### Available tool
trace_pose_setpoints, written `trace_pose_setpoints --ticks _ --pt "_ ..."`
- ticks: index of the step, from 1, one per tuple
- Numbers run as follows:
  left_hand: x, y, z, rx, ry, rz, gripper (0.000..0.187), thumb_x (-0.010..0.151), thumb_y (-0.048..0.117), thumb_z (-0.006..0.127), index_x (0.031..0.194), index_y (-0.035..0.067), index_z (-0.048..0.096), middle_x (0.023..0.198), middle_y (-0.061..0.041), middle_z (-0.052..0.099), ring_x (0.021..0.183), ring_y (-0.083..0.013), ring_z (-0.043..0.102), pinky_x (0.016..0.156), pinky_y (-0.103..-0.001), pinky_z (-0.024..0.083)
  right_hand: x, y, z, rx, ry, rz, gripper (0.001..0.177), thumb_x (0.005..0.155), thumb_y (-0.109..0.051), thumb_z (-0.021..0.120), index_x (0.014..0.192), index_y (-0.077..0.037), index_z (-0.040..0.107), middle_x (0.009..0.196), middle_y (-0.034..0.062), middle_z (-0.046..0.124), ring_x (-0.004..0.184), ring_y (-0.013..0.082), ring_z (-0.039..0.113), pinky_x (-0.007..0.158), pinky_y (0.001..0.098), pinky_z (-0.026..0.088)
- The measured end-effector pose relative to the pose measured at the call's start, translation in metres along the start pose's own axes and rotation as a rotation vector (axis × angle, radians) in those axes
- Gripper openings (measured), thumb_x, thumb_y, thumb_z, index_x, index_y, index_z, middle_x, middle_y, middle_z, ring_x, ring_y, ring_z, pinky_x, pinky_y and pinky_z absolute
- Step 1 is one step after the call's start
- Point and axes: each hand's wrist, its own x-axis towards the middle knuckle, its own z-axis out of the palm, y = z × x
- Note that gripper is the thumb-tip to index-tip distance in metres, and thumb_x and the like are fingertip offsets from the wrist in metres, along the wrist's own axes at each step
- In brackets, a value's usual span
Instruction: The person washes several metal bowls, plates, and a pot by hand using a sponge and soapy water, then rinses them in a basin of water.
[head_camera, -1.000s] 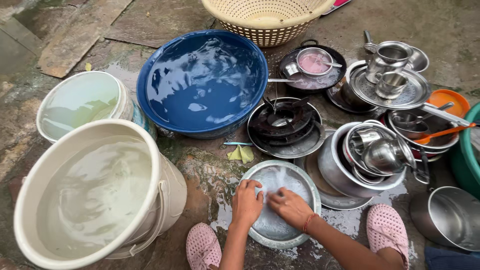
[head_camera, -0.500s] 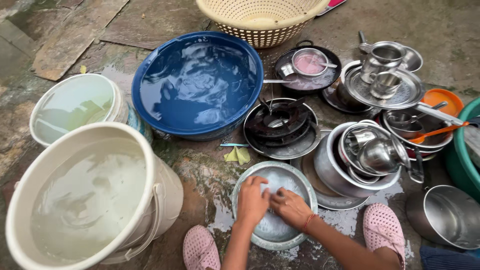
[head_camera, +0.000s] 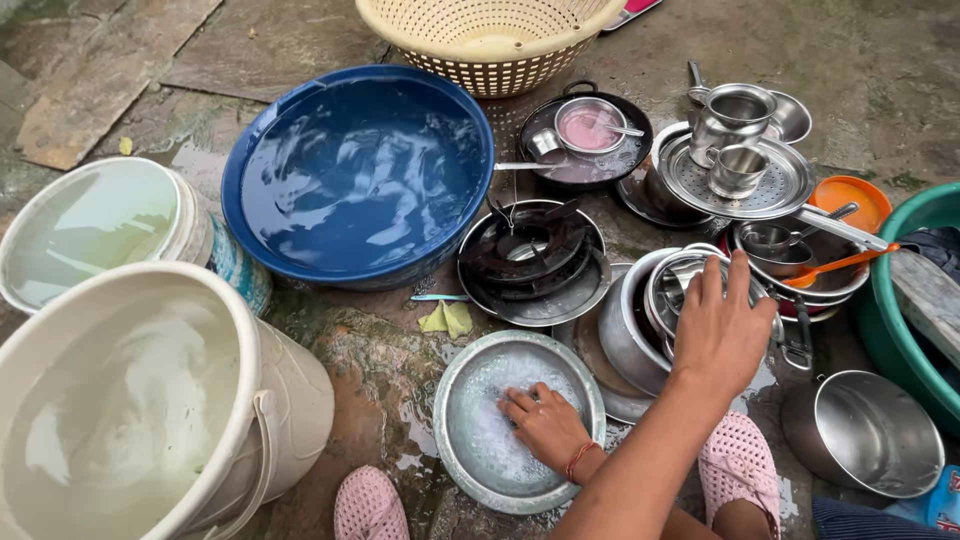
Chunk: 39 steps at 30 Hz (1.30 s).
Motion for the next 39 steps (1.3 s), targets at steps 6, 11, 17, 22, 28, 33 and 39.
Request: trace_pose_setpoints --ticks 6,11,17,22,28,33,39 --pt "0.008 -0.02 0.019 -0.041 0.166 -0.019 0.018 0.098 0.023 0.064 0.112 0.016 0.074 0.137 -0.011 0.065 0.131 -0.0339 0.06 0.115 -0.049 0.047 0.001 -0.002 -0.005 0.055 -0.046 0.045 0.053 0.083 -0.019 0.077 0.134 -0.014 0.061 0.145 0.0036 0.055 0.116 0.0338 0.053 0.096 0.0477 0.047" --pt "0.026 -0.038 0.036 -0.773 -0.072 -0.682 0.026 0.111 0.024 0.048 0.12 0.009 0.066 0.109 -0.018 0.072 0.1 -0.0359 0.068 0.088 -0.046 0.051 0.001 -0.008 0.0 0.064 0.016 0.072 0.056 0.081 -0.019 0.078 0.134 -0.015 0.061 0.142 0.0034 0.057 0.116 0.0337 0.055 0.095 0.0463 0.048" --pt "0.017 -0.065 0.07 -1.683 -0.176 -1.147 0.025 0.1 0.005 0.05 0.125 0.009 0.054 0.121 -0.01 0.066 0.108 -0.0208 0.063 0.092 -0.044 0.056 0.001 -0.006 0.007 0.032 0.015 0.078 0.057 0.079 -0.018 0.078 0.133 -0.018 0.061 0.142 0.0018 0.058 0.119 0.0327 0.054 0.097 0.0453 0.048" --pt "-0.002 -0.092 0.055 -1.644 -0.147 -1.052 0.025 0.1 0.008 0.047 0.115 0.009 0.068 0.106 -0.011 0.07 0.093 -0.0203 0.067 0.082 -0.038 0.056 0.008 0.002 0.02 0.005 -0.132 0.123 0.076 0.074 -0.022 0.081 0.145 -0.021 0.053 0.153 0.0049 0.05 0.134 0.0371 0.045 0.095 0.0527 0.044" --pt "-0.068 -0.163 -0.042 -0.553 -0.205 -0.709 0.047 0.098 0.04 0.056 0.088 -0.003 0.075 0.082 -0.021 0.074 0.08 -0.0343 0.072 0.077 -0.047 0.054 0.019 0.05 0.086 0.192 -0.258 0.226 0.057 0.092 -0.044 0.067 0.141 -0.018 0.057 0.138 0.0146 0.063 0.125 0.0313 0.058 0.108 0.0443 0.048" --pt "-0.158 -0.207 -0.093 -0.103 -0.202 -0.847 0.049 0.099 0.042 0.049 0.091 0.001 0.074 0.094 -0.026 0.072 0.093 -0.0459 0.069 0.085 -0.054 0.051 0.014 0.066 0.063 1.706 -0.021 0.811 0.053 0.098 -0.043 0.056 0.126 0.0 0.064 0.108 0.0242 0.068 0.083 0.0333 0.057 0.07 0.048 0.044" --pt "-0.204 -0.224 -0.065 -0.334 -0.208 -1.153 0.093 0.102 0.072 0.023 0.105 -0.003 0.077 0.114 -0.033 0.068 0.119 -0.0485 0.061 0.106 -0.053 0.044 0.041 0.018 -0.019 1.387 0.272 0.346 0.041 0.091 -0.023 0.062 0.11 0.011 0.073 0.134 0.0181 0.069 0.118 0.0313 0.067 0.106 0.0417 0.049"
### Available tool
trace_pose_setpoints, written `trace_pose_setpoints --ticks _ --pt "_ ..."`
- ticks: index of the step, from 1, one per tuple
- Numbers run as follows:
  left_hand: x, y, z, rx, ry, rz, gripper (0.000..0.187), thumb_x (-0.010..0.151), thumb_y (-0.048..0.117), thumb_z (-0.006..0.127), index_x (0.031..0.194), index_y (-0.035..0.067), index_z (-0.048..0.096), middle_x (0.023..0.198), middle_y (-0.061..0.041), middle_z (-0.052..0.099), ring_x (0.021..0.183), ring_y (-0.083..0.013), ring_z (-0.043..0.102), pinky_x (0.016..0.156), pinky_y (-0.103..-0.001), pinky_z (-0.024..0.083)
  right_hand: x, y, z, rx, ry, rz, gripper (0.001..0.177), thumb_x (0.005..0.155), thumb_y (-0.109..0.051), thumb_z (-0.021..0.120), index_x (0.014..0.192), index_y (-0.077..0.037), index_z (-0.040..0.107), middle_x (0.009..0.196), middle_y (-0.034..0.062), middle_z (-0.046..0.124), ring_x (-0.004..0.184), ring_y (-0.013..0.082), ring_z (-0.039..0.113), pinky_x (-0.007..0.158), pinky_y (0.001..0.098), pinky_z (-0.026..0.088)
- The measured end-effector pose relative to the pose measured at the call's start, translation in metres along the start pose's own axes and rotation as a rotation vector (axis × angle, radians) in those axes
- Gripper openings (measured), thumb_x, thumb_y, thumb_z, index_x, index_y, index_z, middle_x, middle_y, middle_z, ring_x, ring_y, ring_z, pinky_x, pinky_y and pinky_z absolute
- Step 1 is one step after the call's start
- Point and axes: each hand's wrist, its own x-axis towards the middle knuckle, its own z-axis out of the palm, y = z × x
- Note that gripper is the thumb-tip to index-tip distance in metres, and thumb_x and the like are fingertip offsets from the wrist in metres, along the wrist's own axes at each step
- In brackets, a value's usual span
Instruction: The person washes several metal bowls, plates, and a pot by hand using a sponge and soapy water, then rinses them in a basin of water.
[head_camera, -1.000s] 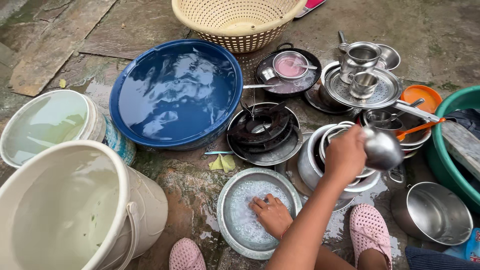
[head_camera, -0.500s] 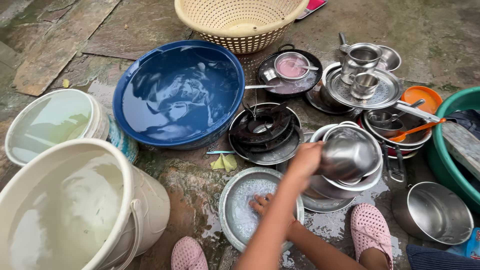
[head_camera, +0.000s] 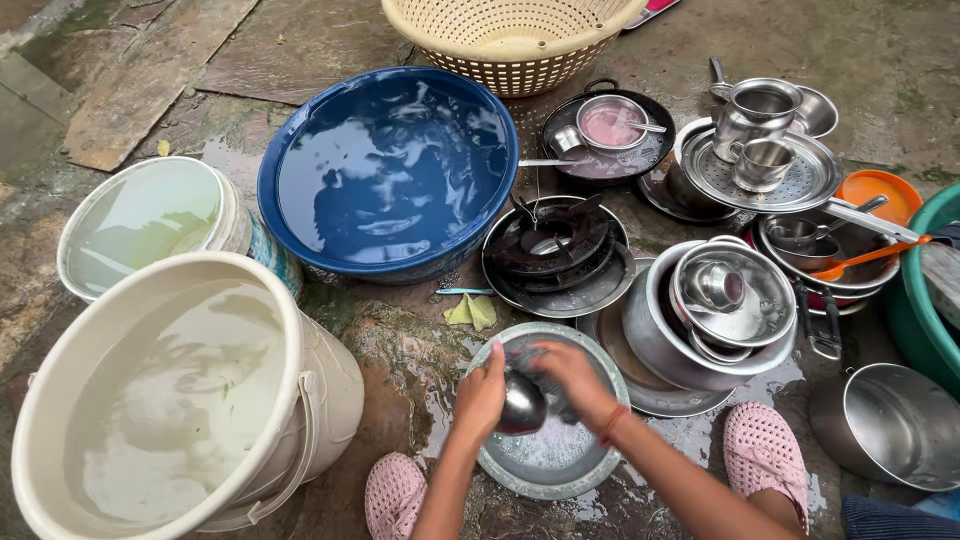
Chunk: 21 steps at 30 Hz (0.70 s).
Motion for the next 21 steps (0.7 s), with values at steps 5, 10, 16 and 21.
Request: trace_pose_setpoints --ticks 5,10,16,21 --pt "-0.013 0.01 0.003 -0.764 -0.118 -0.151 0.093 0.084 0.088 0.026 0.133 0.016 0.058 0.137 -0.013 0.057 0.136 -0.0325 0.051 0.115 -0.053 0.035 -0.049 -0.064 0.063 -0.973 0.035 -0.665 0.065 0.07 -0.013 0.074 0.13 0.007 0.058 0.139 0.0261 0.054 0.13 0.0391 0.053 0.109 0.0449 0.044" --pt "-0.035 0.034 0.008 -0.353 0.049 -0.152 0.109 0.097 0.09 0.009 0.096 -0.009 0.057 0.104 -0.036 0.067 0.096 -0.0512 0.069 0.085 -0.063 0.052 -0.039 -0.091 0.056 -1.053 0.025 -0.58 0.07 0.07 -0.016 0.077 0.131 0.01 0.055 0.13 0.0257 0.056 0.121 0.0384 0.057 0.105 0.0442 0.049" --pt "-0.049 0.044 -0.02 -0.234 0.148 0.354 0.104 0.091 0.085 0.008 0.074 0.0 0.066 0.065 -0.006 0.059 0.067 -0.0246 0.061 0.066 -0.041 0.042 0.017 -0.13 0.014 -0.866 -0.227 -0.035 0.066 0.06 -0.038 0.085 0.109 0.004 0.072 0.096 0.0239 0.076 0.085 0.0349 0.076 0.085 0.0412 0.059" --pt "-0.046 0.044 -0.021 -0.337 0.103 0.372 0.101 0.099 0.08 0.014 0.075 -0.011 0.051 0.064 -0.013 0.049 0.067 -0.0239 0.048 0.062 -0.046 0.037 -0.008 -0.144 0.033 -0.89 -0.028 -0.257 0.074 0.057 -0.039 0.085 0.117 0.002 0.071 0.096 0.0249 0.073 0.086 0.0398 0.073 0.082 0.0437 0.057"
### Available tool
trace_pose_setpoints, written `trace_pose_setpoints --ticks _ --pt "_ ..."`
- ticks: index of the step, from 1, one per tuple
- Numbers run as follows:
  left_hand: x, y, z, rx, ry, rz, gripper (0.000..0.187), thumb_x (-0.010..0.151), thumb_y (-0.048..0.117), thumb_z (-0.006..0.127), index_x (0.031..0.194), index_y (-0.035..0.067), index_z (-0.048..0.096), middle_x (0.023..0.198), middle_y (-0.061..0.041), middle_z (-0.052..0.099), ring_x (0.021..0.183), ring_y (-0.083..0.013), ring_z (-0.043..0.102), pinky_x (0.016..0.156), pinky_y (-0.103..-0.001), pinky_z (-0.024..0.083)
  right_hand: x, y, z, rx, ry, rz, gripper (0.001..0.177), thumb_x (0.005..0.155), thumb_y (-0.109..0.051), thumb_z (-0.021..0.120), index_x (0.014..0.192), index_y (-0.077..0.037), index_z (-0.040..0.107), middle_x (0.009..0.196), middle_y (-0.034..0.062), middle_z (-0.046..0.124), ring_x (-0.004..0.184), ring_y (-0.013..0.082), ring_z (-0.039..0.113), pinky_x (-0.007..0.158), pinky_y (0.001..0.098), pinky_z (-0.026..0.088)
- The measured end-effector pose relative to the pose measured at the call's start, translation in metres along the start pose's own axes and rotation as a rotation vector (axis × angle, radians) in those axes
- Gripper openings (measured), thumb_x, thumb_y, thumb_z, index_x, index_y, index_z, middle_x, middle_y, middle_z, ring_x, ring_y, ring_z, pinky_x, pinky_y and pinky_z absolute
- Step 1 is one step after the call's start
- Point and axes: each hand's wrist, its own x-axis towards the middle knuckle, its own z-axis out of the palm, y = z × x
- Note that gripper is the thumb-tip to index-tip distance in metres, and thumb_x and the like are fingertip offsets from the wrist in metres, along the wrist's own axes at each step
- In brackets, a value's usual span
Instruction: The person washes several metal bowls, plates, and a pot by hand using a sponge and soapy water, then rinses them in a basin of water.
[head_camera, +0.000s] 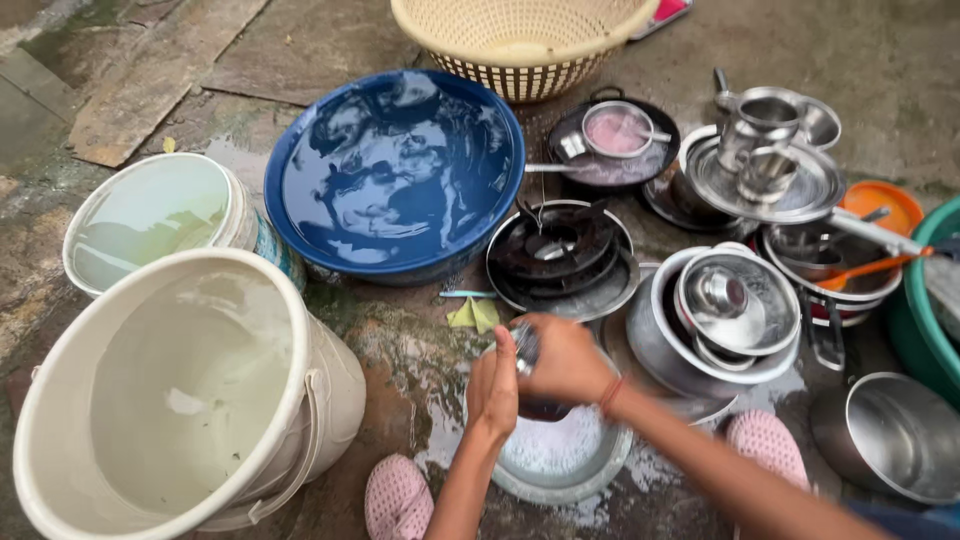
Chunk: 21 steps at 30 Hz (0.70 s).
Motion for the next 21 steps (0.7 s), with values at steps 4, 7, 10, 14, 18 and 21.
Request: trace_pose_setpoints --ticks 4,7,10,14,18,21 --pt "-0.003 0.008 0.009 -0.368 0.02 -0.108 0.092 0.088 0.082 0.019 0.083 0.003 0.065 0.07 -0.003 0.064 0.075 -0.0174 0.059 0.07 -0.039 0.047 -0.027 -0.034 0.026 -0.54 0.445 -0.33 0.072 0.073 -0.016 0.074 0.14 0.008 0.06 0.106 0.0192 0.069 0.095 0.0358 0.069 0.084 0.0417 0.056" --pt "-0.002 0.01 0.01 -0.07 0.069 -0.058 0.095 0.089 0.082 0.014 0.069 0.001 0.059 0.06 -0.006 0.057 0.064 -0.0231 0.058 0.06 -0.042 0.041 -0.015 -0.027 0.012 -0.339 0.337 -0.347 0.076 0.067 -0.017 0.07 0.137 0.009 0.055 0.099 0.0211 0.065 0.092 0.0397 0.066 0.08 0.0431 0.056" --pt "-0.004 0.007 0.006 0.174 0.103 -0.004 0.094 0.096 0.078 0.014 0.069 -0.005 0.048 0.062 -0.021 0.052 0.062 -0.0339 0.054 0.06 -0.049 0.037 0.006 -0.008 -0.006 -0.206 0.068 -0.083 0.06 0.076 -0.027 0.08 0.128 -0.002 0.064 0.1 0.0189 0.068 0.092 0.0365 0.067 0.081 0.0449 0.053" --pt "-0.007 0.025 -0.005 -0.025 0.115 0.347 0.093 0.102 0.07 0.019 0.066 -0.003 0.065 0.062 -0.009 0.065 0.061 -0.0219 0.063 0.061 -0.046 0.045 0.015 0.026 -0.024 0.524 -0.374 0.085 0.052 0.076 -0.034 0.084 0.116 -0.001 0.074 0.104 0.011 0.078 0.095 0.018 0.074 0.087 0.0329 0.057" --pt "-0.008 0.032 -0.002 -0.228 0.231 0.282 0.056 0.102 0.038 0.061 0.065 -0.004 0.067 0.052 -0.006 0.053 0.05 -0.0189 0.044 0.046 -0.041 0.034 -0.015 0.029 -0.004 1.166 -0.209 0.719 0.049 0.081 -0.042 0.074 0.119 -0.011 0.073 0.105 0.003 0.077 0.095 0.0137 0.074 0.085 0.0325 0.058" --pt "-0.007 0.023 0.01 -0.259 0.41 0.272 0.04 0.101 0.02 0.063 0.069 -0.003 0.066 0.053 -0.009 0.057 0.05 -0.0201 0.048 0.048 -0.037 0.036 -0.02 0.025 0.015 1.583 -0.155 0.851 0.038 0.084 -0.044 0.069 0.11 -0.017 0.07 0.097 0.0039 0.074 0.082 0.0211 0.07 0.077 0.0431 0.056"
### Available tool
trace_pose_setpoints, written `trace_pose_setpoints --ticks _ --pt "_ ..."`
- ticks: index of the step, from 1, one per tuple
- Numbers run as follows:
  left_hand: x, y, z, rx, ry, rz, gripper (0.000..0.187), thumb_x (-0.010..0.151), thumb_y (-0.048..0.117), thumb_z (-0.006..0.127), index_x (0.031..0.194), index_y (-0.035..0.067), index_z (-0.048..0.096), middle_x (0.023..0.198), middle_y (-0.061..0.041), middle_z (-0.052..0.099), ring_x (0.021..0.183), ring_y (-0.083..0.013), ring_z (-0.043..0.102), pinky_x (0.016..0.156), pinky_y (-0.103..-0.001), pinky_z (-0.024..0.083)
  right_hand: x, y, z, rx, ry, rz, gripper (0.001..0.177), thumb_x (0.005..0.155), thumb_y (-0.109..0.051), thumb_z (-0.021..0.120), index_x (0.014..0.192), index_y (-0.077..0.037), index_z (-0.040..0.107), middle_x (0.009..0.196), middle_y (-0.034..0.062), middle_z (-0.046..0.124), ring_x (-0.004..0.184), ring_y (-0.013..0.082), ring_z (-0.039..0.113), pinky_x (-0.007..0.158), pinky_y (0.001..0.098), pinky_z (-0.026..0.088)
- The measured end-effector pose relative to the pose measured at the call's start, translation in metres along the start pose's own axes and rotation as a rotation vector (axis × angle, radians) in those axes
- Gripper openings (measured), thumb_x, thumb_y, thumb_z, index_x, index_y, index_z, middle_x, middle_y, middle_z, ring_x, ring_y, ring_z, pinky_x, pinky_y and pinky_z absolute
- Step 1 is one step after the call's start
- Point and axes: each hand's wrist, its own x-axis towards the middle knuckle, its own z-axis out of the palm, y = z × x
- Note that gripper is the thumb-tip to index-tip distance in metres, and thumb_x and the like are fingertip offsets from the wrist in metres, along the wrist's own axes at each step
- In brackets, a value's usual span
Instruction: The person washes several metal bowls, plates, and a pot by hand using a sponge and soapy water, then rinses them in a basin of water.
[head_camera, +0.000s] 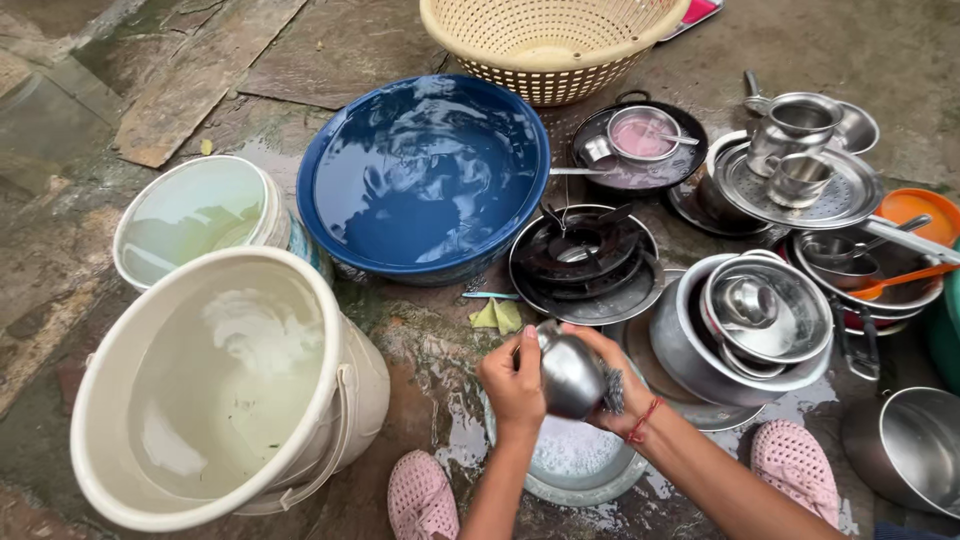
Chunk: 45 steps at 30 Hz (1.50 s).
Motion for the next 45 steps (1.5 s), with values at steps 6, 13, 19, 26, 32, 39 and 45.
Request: trace_pose_setpoints --ticks 6,13,19,26,32,39,45 --pt "-0.021 -0.023 0.012 0.322 -0.005 0.068 0.025 0.101 0.016 0.057 0.083 0.0 0.064 0.059 -0.014 0.062 0.052 -0.0266 0.063 0.05 -0.042 0.044 0.055 0.053 -0.033 0.459 0.134 0.092 0.034 0.095 -0.043 0.05 0.103 -0.017 0.071 0.101 0.0059 0.076 0.089 0.0229 0.072 0.091 0.0431 0.056" --pt "-0.026 -0.003 0.004 0.719 -0.381 0.512 0.006 0.081 0.004 0.06 0.087 0.003 0.058 0.076 -0.016 0.067 0.074 -0.0369 0.067 0.072 -0.047 0.052 0.094 0.049 -0.098 0.379 0.242 0.045 0.035 0.097 -0.04 0.049 0.095 -0.013 0.071 0.094 0.0097 0.076 0.085 0.0267 0.073 0.091 0.0458 0.057" --pt "-0.014 0.023 0.002 0.639 -0.528 0.27 0.018 0.097 0.02 0.064 0.087 0.006 0.062 0.071 -0.016 0.066 0.067 -0.0382 0.067 0.063 -0.051 0.049 0.066 0.012 -0.09 0.302 0.106 0.115 0.025 0.092 -0.041 0.069 0.09 -0.016 0.069 0.083 0.0022 0.073 0.073 0.0193 0.069 0.072 0.0401 0.059" --pt "-0.025 -0.004 0.011 0.614 -0.342 0.469 0.012 0.093 0.011 0.059 0.087 0.001 0.058 0.075 -0.018 0.066 0.069 -0.0394 0.067 0.064 -0.05 0.051 0.047 0.024 -0.045 0.481 0.271 0.223 0.045 0.089 -0.058 0.058 0.094 -0.014 0.066 0.088 0.0074 0.07 0.078 0.0248 0.069 0.077 0.0425 0.058" --pt "0.005 -0.015 -0.017 0.942 -0.582 0.059 0.019 0.1 0.02 0.056 0.101 0.003 0.066 0.086 -0.024 0.07 0.084 -0.0434 0.07 0.073 -0.053 0.054 0.073 0.07 -0.063 -0.639 0.498 -0.352 0.049 0.095 -0.05 0.063 0.123 -0.011 0.062 0.115 0.0161 0.064 0.107 0.0333 0.06 0.096 0.0514 0.051" --pt "0.027 -0.005 -0.045 0.983 -0.719 -0.213 0.03 0.1 0.03 0.056 0.111 0.005 0.069 0.098 -0.025 0.073 0.097 -0.0441 0.069 0.09 -0.053 0.052 0.062 0.106 -0.101 -2.414 -0.133 -0.988 0.082 0.062 -0.023 0.076 0.139 -0.001 0.055 0.144 0.03 0.049 0.14 0.0426 0.046 0.108 0.0552 0.038" --pt "0.021 -0.059 -0.05 0.853 -0.667 -0.362 0.038 0.094 0.025 0.053 0.123 0.006 0.067 0.115 -0.026 0.069 0.11 -0.0438 0.065 0.099 -0.05 0.049 0.08 0.109 -0.121 -1.936 0.026 -0.808 0.043 0.089 -0.009 0.064 0.131 -0.002 0.059 0.147 0.0134 0.056 0.127 0.031 0.056 0.11 0.0378 0.045"
